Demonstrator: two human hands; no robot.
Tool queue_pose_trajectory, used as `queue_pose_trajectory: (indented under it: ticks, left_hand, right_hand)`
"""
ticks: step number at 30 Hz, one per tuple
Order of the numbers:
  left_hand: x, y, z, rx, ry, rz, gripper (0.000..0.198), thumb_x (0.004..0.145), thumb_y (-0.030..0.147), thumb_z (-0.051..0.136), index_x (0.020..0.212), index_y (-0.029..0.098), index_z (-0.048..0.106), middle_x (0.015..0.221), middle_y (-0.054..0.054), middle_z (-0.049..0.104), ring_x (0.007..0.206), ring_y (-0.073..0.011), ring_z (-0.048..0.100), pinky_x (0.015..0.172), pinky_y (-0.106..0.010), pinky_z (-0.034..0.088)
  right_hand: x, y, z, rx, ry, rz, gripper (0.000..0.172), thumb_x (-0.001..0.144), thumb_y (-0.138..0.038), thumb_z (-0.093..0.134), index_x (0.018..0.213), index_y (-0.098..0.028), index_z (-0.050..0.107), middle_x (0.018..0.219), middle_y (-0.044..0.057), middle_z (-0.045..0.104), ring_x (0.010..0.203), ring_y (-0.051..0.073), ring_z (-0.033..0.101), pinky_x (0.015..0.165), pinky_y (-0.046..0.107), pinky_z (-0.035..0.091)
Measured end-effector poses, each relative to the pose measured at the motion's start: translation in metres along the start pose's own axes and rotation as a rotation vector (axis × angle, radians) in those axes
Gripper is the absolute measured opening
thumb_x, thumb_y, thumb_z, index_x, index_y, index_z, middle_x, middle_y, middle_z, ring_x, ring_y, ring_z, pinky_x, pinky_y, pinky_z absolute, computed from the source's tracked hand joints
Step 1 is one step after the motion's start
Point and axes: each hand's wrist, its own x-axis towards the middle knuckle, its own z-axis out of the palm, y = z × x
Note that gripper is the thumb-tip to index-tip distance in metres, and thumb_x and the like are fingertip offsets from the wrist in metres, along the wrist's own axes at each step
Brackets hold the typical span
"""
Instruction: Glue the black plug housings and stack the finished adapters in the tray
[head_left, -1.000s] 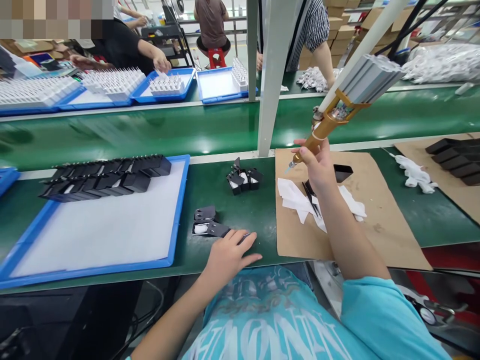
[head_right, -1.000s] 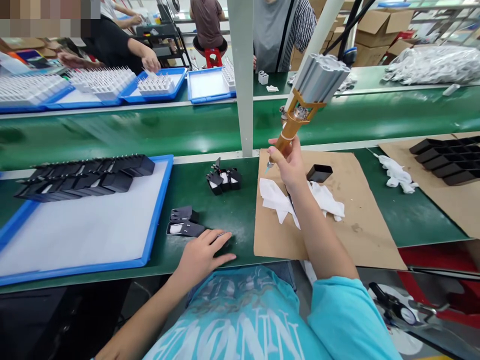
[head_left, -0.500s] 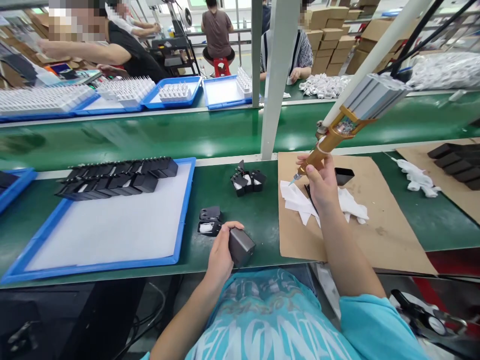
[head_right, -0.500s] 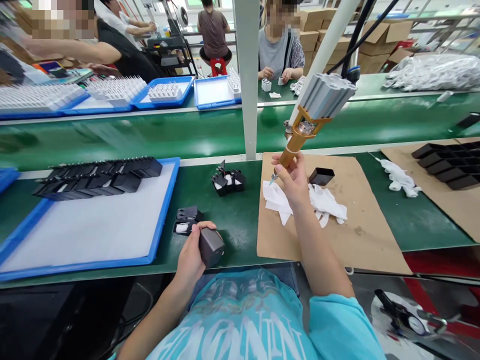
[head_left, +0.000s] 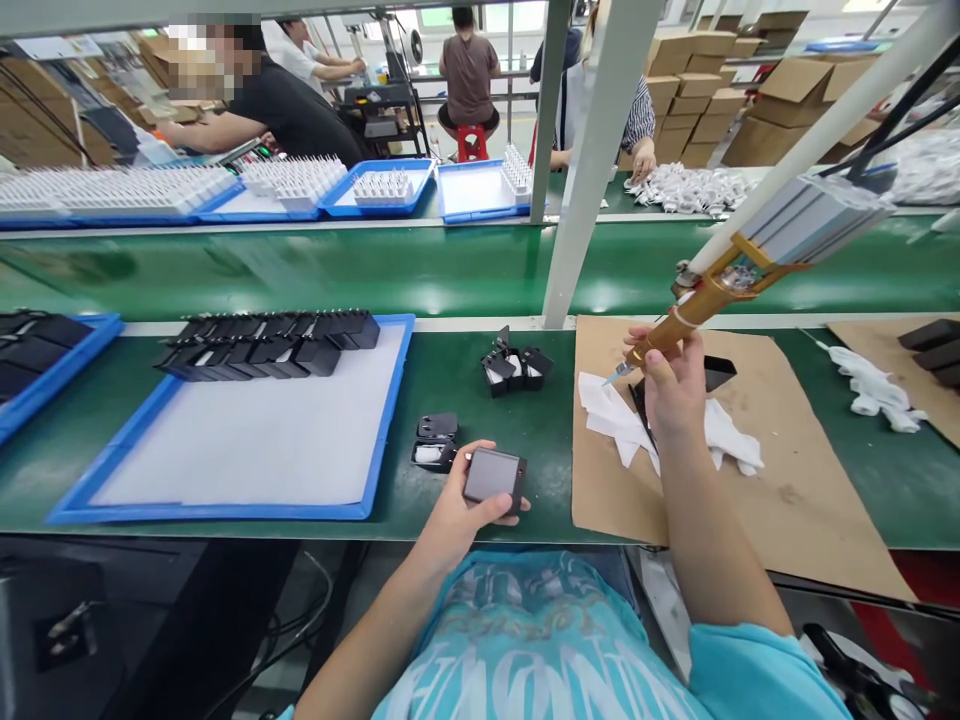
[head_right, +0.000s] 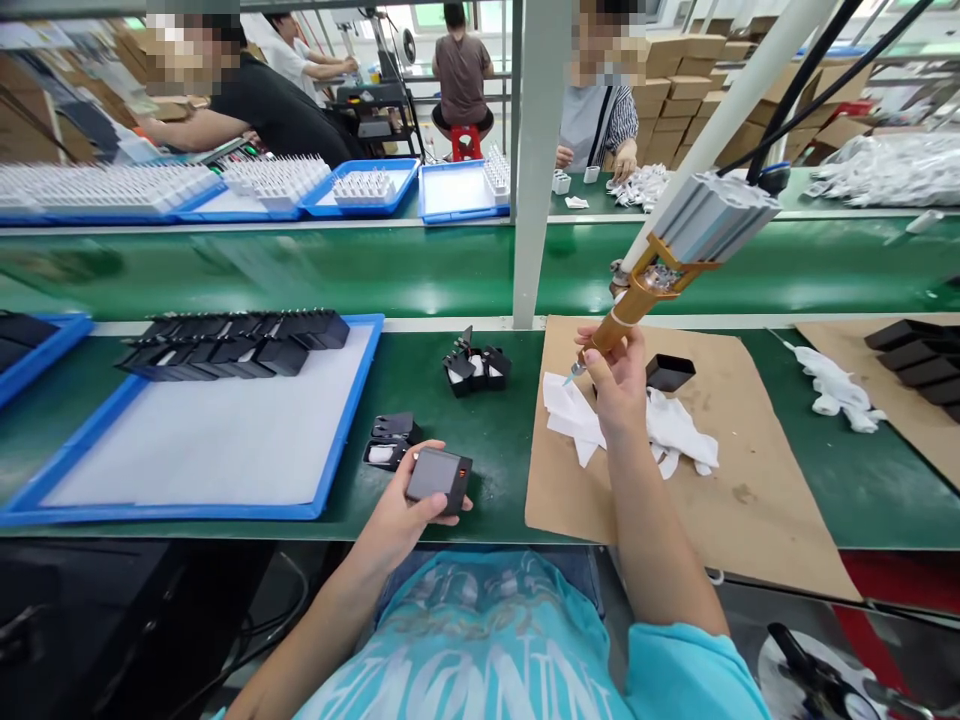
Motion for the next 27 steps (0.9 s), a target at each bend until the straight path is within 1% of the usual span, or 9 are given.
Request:
queue_pose_trajectory:
  ticks: [2, 5, 8, 13, 15, 19, 22, 24, 27]
  left_hand:
    - [0.001, -0.002, 0.0, 0.024, 0.049, 0.014, 0.063, 0.072, 0.042, 0.08, 0.121, 0.025, 0.043, 0.093, -0.003, 0.069, 0.073, -0.0228, 0.074, 0.058, -0.027, 0.059]
    - [0.004, -0.002, -0.001, -0.063, 0.058, 0.003, 0.048, 0.084, 0.059, 0.061, 0.114, 0.023, 0.047, 0.075, 0.0, 0.067, 0.056, -0.0214, 0.071, 0.043, -0.025, 0.053]
    - [0.005, 0.0, -0.002, -0.209, 0.013, -0.046, 0.052, 0.085, 0.069, 0.051, 0.108, 0.021, 0.052, 0.062, 0.002, 0.063, 0.043, -0.0197, 0.065, 0.032, -0.021, 0.042]
    - [0.004, 0.0, -0.002, -0.34, -0.105, -0.104, 0.058, 0.084, 0.074, 0.047, 0.106, 0.022, 0.055, 0.069, 0.0, 0.064, 0.04, -0.0136, 0.061, 0.029, -0.017, 0.036]
    - [0.001, -0.002, -0.003, -0.371, -0.183, -0.057, 0.058, 0.082, 0.074, 0.051, 0.109, 0.022, 0.054, 0.073, 0.0, 0.064, 0.042, -0.0124, 0.062, 0.03, -0.015, 0.036]
    - [-0.013, 0.005, -0.016, -0.233, -0.317, 0.055, 0.077, 0.066, 0.058, 0.081, 0.126, 0.028, 0.043, 0.082, -0.001, 0.066, 0.062, -0.0188, 0.071, 0.043, -0.018, 0.048]
    - [-0.022, 0.029, -0.039, 0.07, -0.147, 0.159, 0.078, 0.072, 0.046, 0.08, 0.132, 0.029, 0.034, 0.09, -0.005, 0.066, 0.075, -0.0231, 0.072, 0.058, -0.027, 0.055]
    - [-0.017, 0.056, -0.065, 0.381, 0.116, 0.315, 0.071, 0.078, 0.044, 0.074, 0.133, 0.026, 0.034, 0.1, -0.008, 0.064, 0.082, -0.0226, 0.07, 0.071, -0.033, 0.056]
    - [0.013, 0.102, -0.114, 1.034, 0.503, 0.51, 0.064, 0.08, 0.044, 0.069, 0.133, 0.022, 0.04, 0.117, -0.011, 0.059, 0.103, -0.0264, 0.062, 0.09, -0.04, 0.049]
  right_hand:
    - [-0.001, 0.0, 0.0, -0.014, 0.001, 0.007, 0.044, 0.079, -0.039, 0.071, 0.118, -0.034, 0.052, 0.109, 0.0, 0.067, 0.103, 0.018, 0.065, 0.091, 0.038, 0.056]
    - [-0.001, -0.001, 0.001, -0.006, -0.002, 0.012, 0.044, 0.08, -0.039, 0.07, 0.119, -0.034, 0.051, 0.109, 0.0, 0.066, 0.104, 0.019, 0.064, 0.092, 0.04, 0.055]
    - [-0.002, -0.002, 0.001, 0.021, -0.001, 0.014, 0.041, 0.081, -0.034, 0.07, 0.119, -0.033, 0.052, 0.109, 0.001, 0.066, 0.103, 0.018, 0.063, 0.092, 0.038, 0.054]
    - [-0.002, -0.003, 0.002, 0.022, 0.005, 0.008, 0.042, 0.081, -0.032, 0.07, 0.119, -0.033, 0.053, 0.109, 0.002, 0.066, 0.101, 0.018, 0.063, 0.091, 0.037, 0.053]
    - [-0.002, -0.003, 0.002, 0.01, 0.01, 0.012, 0.044, 0.08, -0.035, 0.07, 0.12, -0.033, 0.052, 0.109, 0.002, 0.067, 0.101, 0.018, 0.064, 0.092, 0.038, 0.054]
    - [-0.002, -0.003, 0.002, 0.007, 0.052, 0.016, 0.044, 0.075, -0.037, 0.074, 0.114, -0.033, 0.055, 0.105, 0.002, 0.068, 0.095, 0.018, 0.067, 0.091, 0.039, 0.054]
    - [-0.002, -0.004, 0.003, 0.01, 0.089, 0.031, 0.043, 0.071, -0.035, 0.075, 0.11, -0.035, 0.058, 0.103, 0.003, 0.069, 0.095, 0.021, 0.068, 0.096, 0.046, 0.052]
    - [-0.002, -0.005, 0.004, -0.002, 0.102, 0.043, 0.043, 0.068, -0.035, 0.075, 0.108, -0.038, 0.059, 0.103, 0.003, 0.068, 0.099, 0.024, 0.068, 0.1, 0.052, 0.049]
    - [-0.002, -0.007, 0.005, -0.017, 0.108, 0.061, 0.045, 0.067, -0.034, 0.075, 0.108, -0.041, 0.059, 0.103, 0.003, 0.068, 0.105, 0.028, 0.067, 0.105, 0.058, 0.044]
